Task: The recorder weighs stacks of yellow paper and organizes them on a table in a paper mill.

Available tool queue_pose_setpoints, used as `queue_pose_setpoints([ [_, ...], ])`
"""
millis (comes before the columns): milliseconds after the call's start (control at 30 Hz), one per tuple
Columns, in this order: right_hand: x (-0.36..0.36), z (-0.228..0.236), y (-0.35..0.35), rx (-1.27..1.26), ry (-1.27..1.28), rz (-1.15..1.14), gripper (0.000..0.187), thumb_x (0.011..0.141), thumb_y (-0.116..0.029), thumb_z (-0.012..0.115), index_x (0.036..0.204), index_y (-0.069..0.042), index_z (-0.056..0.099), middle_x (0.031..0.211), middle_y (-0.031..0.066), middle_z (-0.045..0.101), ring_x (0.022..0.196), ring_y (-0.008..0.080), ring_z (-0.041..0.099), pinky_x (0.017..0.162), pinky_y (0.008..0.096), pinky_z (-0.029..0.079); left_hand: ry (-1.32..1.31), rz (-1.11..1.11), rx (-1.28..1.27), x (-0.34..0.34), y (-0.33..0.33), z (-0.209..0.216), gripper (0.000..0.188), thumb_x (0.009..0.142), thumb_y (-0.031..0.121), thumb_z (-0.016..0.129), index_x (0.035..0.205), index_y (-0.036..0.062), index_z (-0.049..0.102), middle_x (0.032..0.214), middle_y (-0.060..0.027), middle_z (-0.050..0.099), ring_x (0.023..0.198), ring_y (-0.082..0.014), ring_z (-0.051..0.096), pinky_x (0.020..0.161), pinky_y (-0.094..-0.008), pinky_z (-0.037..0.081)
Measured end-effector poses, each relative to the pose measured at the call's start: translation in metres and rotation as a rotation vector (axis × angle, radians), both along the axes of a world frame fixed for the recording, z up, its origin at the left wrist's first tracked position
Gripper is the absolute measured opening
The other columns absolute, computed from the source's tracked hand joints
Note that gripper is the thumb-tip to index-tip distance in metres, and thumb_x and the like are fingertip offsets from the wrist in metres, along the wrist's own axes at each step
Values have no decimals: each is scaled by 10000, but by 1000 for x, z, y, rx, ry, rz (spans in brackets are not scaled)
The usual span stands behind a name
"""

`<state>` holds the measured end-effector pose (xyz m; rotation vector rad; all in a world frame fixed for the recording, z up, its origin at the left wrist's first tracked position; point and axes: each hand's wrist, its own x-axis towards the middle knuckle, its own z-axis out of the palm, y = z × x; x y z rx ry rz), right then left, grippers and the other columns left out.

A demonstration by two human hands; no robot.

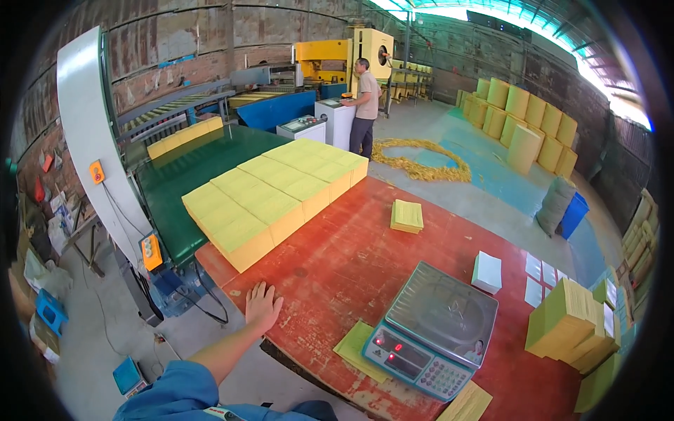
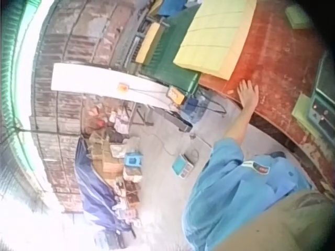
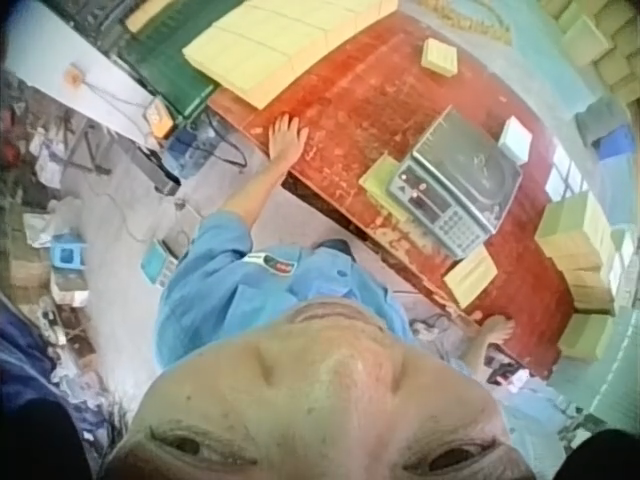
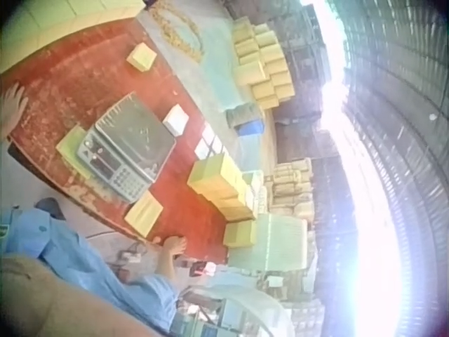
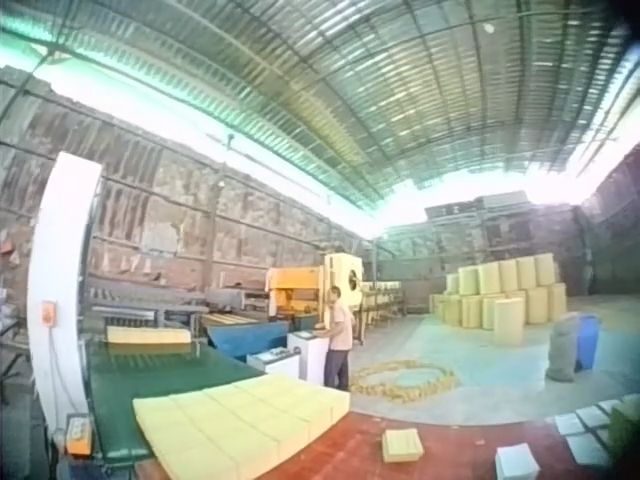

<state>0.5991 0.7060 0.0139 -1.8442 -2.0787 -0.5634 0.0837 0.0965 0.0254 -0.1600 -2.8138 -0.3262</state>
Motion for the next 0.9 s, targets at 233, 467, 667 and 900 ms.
queue_pose_setpoints([
  [233, -3, 6, 0, -71, 59, 31, 361, 897, -231, 487, 1190, -82, 635, 1155, 160, 660, 1043, 346, 629, 853, 521, 507, 23, 1, 11, -2, 0, -4, 503, 962, 421, 510, 1319, 68, 539, 1472, -201, 437, 1402, -338, 361, 1171, -513, 242],
  [467, 1, -11, 5, -10, 3, 8, 368, 910, -253, 482, 1224, -119, 619, 1187, 113, 648, 1072, 309, 620, 867, 502, 505, 10, -1, 6, -2, 0, -4, 514, 958, 427, 516, 1326, 68, 534, 1471, -203, 436, 1403, -340, 359, 1170, -515, 243],
  [667, 3, -12, 10, -65, -54, -40, 373, 923, -266, 479, 1256, -149, 599, 1226, 79, 631, 1118, 283, 599, 870, 503, 500, 11, -8, 0, -2, 0, -1, 523, 959, 430, 514, 1327, 59, 533, 1464, -213, 441, 1398, -350, 362, 1169, -518, 241],
  [900, 6, -17, 16, -60, 26, 6, 378, 920, -269, 483, 1256, -140, 601, 1277, 81, 602, 1187, 294, 555, 900, 517, 479, 7, 0, 19, -1, 0, -1, 527, 968, 439, 499, 1324, 52, 536, 1461, -218, 442, 1402, -354, 358, 1169, -519, 238],
])
